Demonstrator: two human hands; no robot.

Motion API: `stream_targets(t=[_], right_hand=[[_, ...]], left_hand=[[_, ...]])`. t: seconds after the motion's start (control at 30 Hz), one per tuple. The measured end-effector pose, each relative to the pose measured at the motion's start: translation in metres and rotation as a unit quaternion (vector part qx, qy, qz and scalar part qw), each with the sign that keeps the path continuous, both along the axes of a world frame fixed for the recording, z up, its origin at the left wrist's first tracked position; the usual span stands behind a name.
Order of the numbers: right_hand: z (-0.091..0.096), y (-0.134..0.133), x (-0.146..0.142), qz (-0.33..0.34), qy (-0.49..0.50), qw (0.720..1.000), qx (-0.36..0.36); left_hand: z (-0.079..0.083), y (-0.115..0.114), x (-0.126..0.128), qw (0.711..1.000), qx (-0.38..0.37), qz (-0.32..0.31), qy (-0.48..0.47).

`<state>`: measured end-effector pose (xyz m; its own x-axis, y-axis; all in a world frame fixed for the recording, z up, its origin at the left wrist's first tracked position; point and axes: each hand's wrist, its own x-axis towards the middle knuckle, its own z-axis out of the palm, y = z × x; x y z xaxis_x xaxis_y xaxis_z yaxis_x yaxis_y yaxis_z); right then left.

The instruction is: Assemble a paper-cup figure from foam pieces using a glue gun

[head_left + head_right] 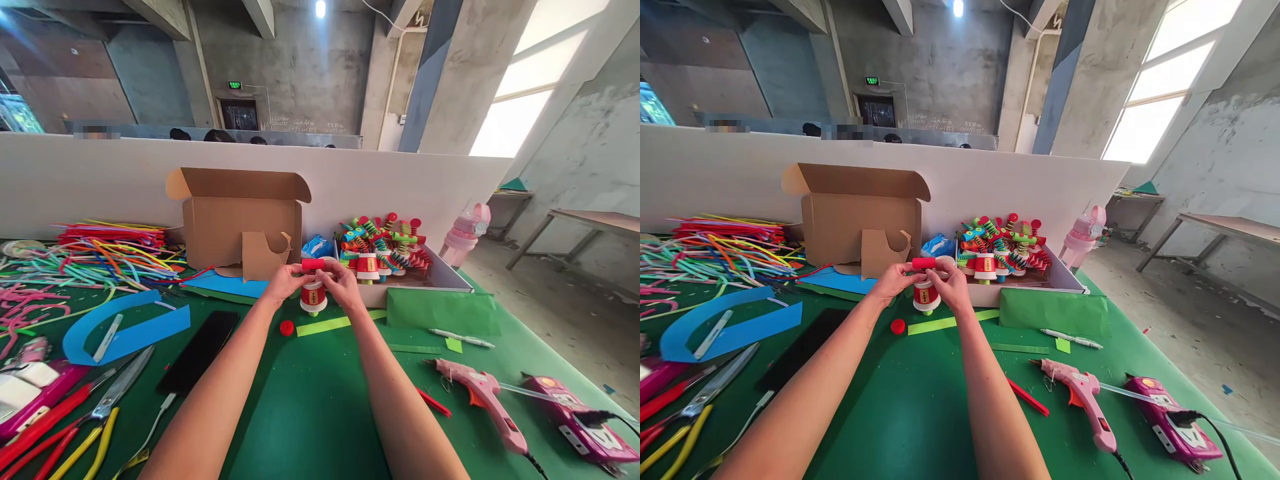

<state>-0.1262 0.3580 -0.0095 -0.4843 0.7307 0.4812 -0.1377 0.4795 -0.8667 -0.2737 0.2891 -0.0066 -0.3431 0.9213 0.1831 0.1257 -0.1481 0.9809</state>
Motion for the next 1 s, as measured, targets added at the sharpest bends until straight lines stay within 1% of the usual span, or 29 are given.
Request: stream_targets(t=[0.13, 0.27, 0.37, 0.47, 0.53, 0.63, 0.7, 0.8, 0.87, 0.9, 1.0], right_hand=[[0.005, 0.000, 0.003, 0.009, 0.046, 0.997, -0.059], [0.007, 0.004, 0.005, -0.028, 0.103, 0.987, -0.121], [0.010, 0.007, 0.007, -0.051, 0.126, 0.981, -0.135], [0.017, 0.006, 0.009, -0.059, 0.141, 0.980, -0.124], [0.025, 0.004, 0.012, -0.076, 0.156, 0.980, -0.100], [0.040, -0.003, 0.018, -0.118, 0.182, 0.974, -0.066], [0.051, -0.010, 0.026, -0.127, 0.184, 0.973, -0.049], [0.060, -0.021, 0.041, -0.123, 0.156, 0.980, -0.030], [0.057, -0.031, 0.052, -0.128, 0.141, 0.981, -0.030], [0.051, -0.037, 0.057, -0.133, 0.134, 0.981, -0.033], [0.023, -0.058, 0.066, -0.159, 0.095, 0.982, -0.037]], left_hand=[[0.005, -0.003, -0.001, 1.000, -0.010, -0.004, 0.012], [0.015, -0.012, -0.012, 0.998, -0.030, -0.025, 0.039], [0.023, -0.020, -0.024, 0.997, -0.037, -0.023, 0.066], [0.029, -0.026, -0.035, 0.999, -0.015, 0.009, 0.047], [0.034, -0.028, -0.040, 0.998, 0.027, 0.055, 0.032], [0.041, -0.030, -0.045, 0.987, 0.098, 0.128, 0.022], [0.045, -0.032, -0.046, 0.982, 0.119, 0.144, 0.015], [0.052, -0.038, -0.042, 0.983, 0.114, 0.142, 0.028], [0.056, -0.044, -0.036, 0.981, 0.112, 0.151, 0.048], [0.057, -0.048, -0.033, 0.979, 0.110, 0.162, 0.060], [0.053, -0.061, -0.020, 0.970, 0.094, 0.204, 0.095]])
